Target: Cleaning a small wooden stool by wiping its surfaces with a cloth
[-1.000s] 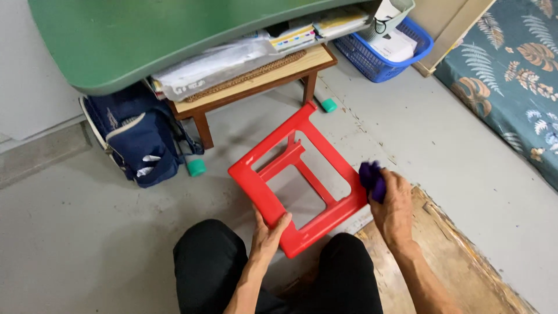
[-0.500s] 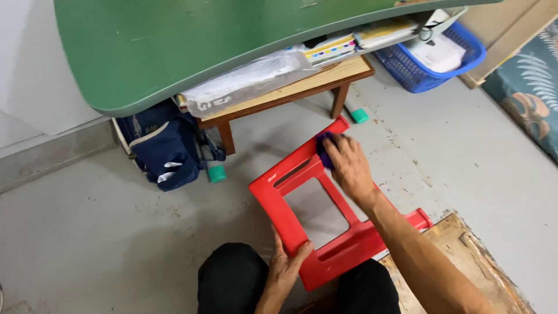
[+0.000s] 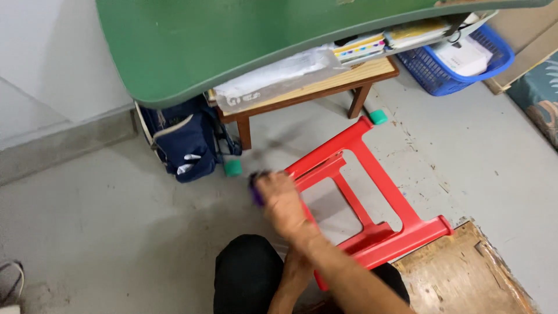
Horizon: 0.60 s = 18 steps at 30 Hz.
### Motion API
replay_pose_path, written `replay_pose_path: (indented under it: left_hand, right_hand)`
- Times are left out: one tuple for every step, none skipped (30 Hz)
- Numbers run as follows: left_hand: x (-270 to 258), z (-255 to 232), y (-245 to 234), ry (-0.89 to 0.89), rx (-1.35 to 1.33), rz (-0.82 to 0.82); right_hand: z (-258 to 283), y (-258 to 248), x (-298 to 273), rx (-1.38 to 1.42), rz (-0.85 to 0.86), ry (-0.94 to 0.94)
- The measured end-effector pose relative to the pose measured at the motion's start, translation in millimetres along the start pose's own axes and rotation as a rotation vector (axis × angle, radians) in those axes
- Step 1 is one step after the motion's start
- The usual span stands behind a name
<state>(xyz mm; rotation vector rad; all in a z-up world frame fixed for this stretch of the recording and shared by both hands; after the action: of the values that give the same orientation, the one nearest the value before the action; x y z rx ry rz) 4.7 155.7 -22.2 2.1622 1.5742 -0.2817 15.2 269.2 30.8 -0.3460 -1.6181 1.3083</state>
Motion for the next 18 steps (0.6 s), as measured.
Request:
replay_pose_path:
  left_hand:
    - [3,8,-3,-0.048,0.05,-0.041]
    - [7,17,-6,-0.096,0.1,-0.083]
    - [8,22,-3,-0.093,0.104,-0.066]
    - [9,32,-6,-0.165,0.17,-0.128]
    - [11,42,-7,-0.234,0.232,-0.195]
    - [1,14,1,-0.228,0.232,-0.182]
    - [-13,-2,4,-0.396,0.242,-0.172]
    - [-29,-18,7,-0.564,0.251,-0.162]
    - [-29,-14,7,-0.558,0.254,-0.159]
    - [-29,-11,7,-0.541,0.208,-0.159]
    - [-30,-8,8,-0.522,0.162,-0.158]
    - [-29,1,9,-0.515,0.163,-0.153]
    - [-26,6,7,-0.458,0.206,-0.166]
    - [-24,11,5,-0.401,0.248,-0.18]
    - [-29,12,7,-0.392,0.249,-0.186]
    - [-33,12,10,-0.351,0.209,-0.192]
    - [-43,16,13,-0.321,0.169,-0.197]
    - [-50,34,15,-0.324,0.17,-0.203]
  right_hand:
    - [11,10,0,0.067,0.137,0.013]
    - [23,19,-2,0.136,0.272,0.025]
    - [16,7,-2,0.123,0.271,0.038]
    - [14,-10,-2,0.071,0.217,-0.017]
    - [12,-26,-1,0.019,0.166,-0.08]
    - [5,-36,-5,0.006,0.167,-0.075]
    - [-5,-45,-10,0.005,0.171,0.037]
    - [-15,-53,-16,0.005,0.174,0.149]
    - [-18,-55,-22,-0.001,0.17,0.15]
    - [-28,-56,-31,0.136,0.128,0.283]
    - [-38,-57,-43,0.272,0.084,0.412]
    - [-34,-62,-49,0.265,0.079,0.411]
    - [-42,-57,-66,0.444,0.071,0.693]
    - [-44,-51,-85,0.626,0.062,0.974]
    - [-41,-65,-77,0.629,0.058,0.965]
    - [-40,-74,-84,0.786,-0.039,1.201]
    - [-31,-82,-95,0.942,-0.135,1.446]
    - [-25,-92,-100,0.947,-0.13,1.446]
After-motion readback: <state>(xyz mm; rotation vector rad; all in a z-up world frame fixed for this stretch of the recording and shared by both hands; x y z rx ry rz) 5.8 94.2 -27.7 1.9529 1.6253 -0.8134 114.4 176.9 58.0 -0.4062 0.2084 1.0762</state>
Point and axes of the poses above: each hand's wrist, its own x-axis towards the middle knuckle, its own y-axis out of the palm, z = x × y, the point moved 7 cm from there along x, towards the middle knuckle, and after that the axes turned 13 degrees about -y, right-handed, at the moved point
